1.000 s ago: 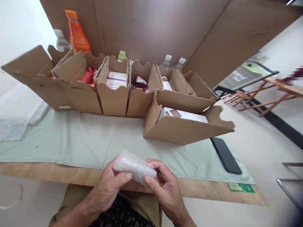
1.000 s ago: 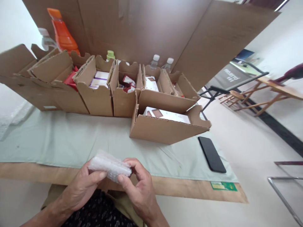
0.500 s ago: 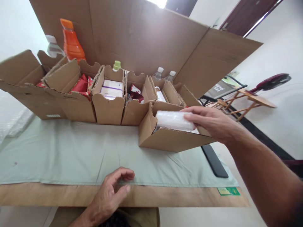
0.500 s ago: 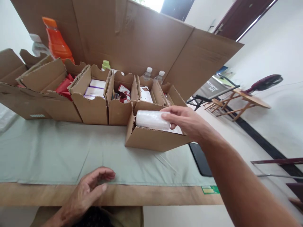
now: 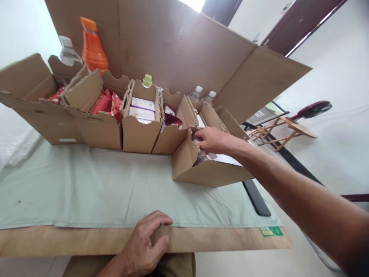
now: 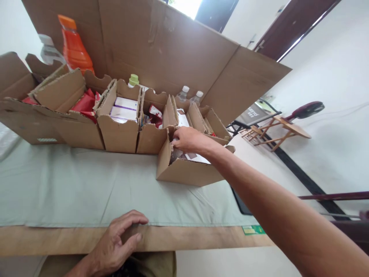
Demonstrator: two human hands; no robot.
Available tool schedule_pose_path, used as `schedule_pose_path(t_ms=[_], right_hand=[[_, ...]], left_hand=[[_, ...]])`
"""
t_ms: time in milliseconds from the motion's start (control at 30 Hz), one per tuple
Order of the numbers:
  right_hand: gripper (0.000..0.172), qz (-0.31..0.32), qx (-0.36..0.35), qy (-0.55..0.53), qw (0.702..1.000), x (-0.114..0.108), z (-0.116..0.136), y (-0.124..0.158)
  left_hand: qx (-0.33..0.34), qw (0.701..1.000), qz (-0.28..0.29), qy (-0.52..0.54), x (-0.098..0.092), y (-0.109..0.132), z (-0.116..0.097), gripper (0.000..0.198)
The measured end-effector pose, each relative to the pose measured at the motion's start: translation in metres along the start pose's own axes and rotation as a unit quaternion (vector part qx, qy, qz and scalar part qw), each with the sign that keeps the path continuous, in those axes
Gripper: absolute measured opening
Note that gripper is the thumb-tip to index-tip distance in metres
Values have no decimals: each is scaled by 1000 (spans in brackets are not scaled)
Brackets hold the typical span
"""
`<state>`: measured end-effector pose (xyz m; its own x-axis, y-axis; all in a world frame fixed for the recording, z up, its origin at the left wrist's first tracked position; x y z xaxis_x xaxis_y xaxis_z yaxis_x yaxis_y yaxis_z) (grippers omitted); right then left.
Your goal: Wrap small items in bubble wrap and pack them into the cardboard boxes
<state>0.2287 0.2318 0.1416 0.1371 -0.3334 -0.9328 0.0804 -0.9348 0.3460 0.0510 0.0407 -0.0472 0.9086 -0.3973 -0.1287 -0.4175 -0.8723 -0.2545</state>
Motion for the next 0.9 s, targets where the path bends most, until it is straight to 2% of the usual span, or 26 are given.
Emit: schedule_pose_path(t_ms=[100,233,333,400,433,467,533,600,633,700,733,800,833,900], right_hand=[[24,10,-27,-31,999,9,-9,10],[17,-19,-44,39,998,17,-10,11],[16,-39,-52,45,997,17,-7,9],[17,-101,-63,-5,993,9,-13,22],[18,-154,-66,-50,985,4,-20,36],[19,-220,-66,-102,968,0,-30,54],[20,-379,-39,-196,903,1,-62,100],[18,-533,37,-243,810,27,-102,150],[18,-593,90,-269,754,48,-123,171],[18,-650,177,-378,635,105,-159,195],[18,-613,195,-440,627,135,-171,192],[33,-533,189,-503,654,179,-177,170],[44,-492,168,-524,674,194,-174,154],[63,-436,116,-553,701,207,-162,123]], left_hand=[[8,1000,2,6,0,-1,-1,25],[5,1000,13,-2,2,-2,0,24],[-2,1000,13,-3,3,-1,2,25],[-15,1000,7,0,2,2,2,24],[-29,1000,3,4,0,3,2,22],[-49,999,-5,9,-2,5,2,19],[-94,995,-27,16,-10,5,1,17],[-123,990,-67,8,-19,0,-1,21],[-129,988,-82,3,-23,-6,-3,26],[-131,987,-96,-4,-25,-24,-7,43],[-130,987,-95,-7,-24,-35,-8,53],[-125,989,-79,-23,-15,-62,-9,70],[-122,989,-73,-36,-10,-76,-9,78],[-105,991,-59,-57,4,-104,-9,89]])
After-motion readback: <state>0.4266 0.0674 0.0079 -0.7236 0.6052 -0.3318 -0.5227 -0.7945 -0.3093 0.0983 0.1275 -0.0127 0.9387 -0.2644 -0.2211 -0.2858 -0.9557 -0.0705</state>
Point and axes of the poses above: each hand's wrist, its own y-axis away from the middle knuckle, its own x-axis out of the palm, z = x × y, the point moved 5 cm from there along -y, towards the middle knuckle, and after that the axes turned 2 degrees about -z, right-handed, at the moved point
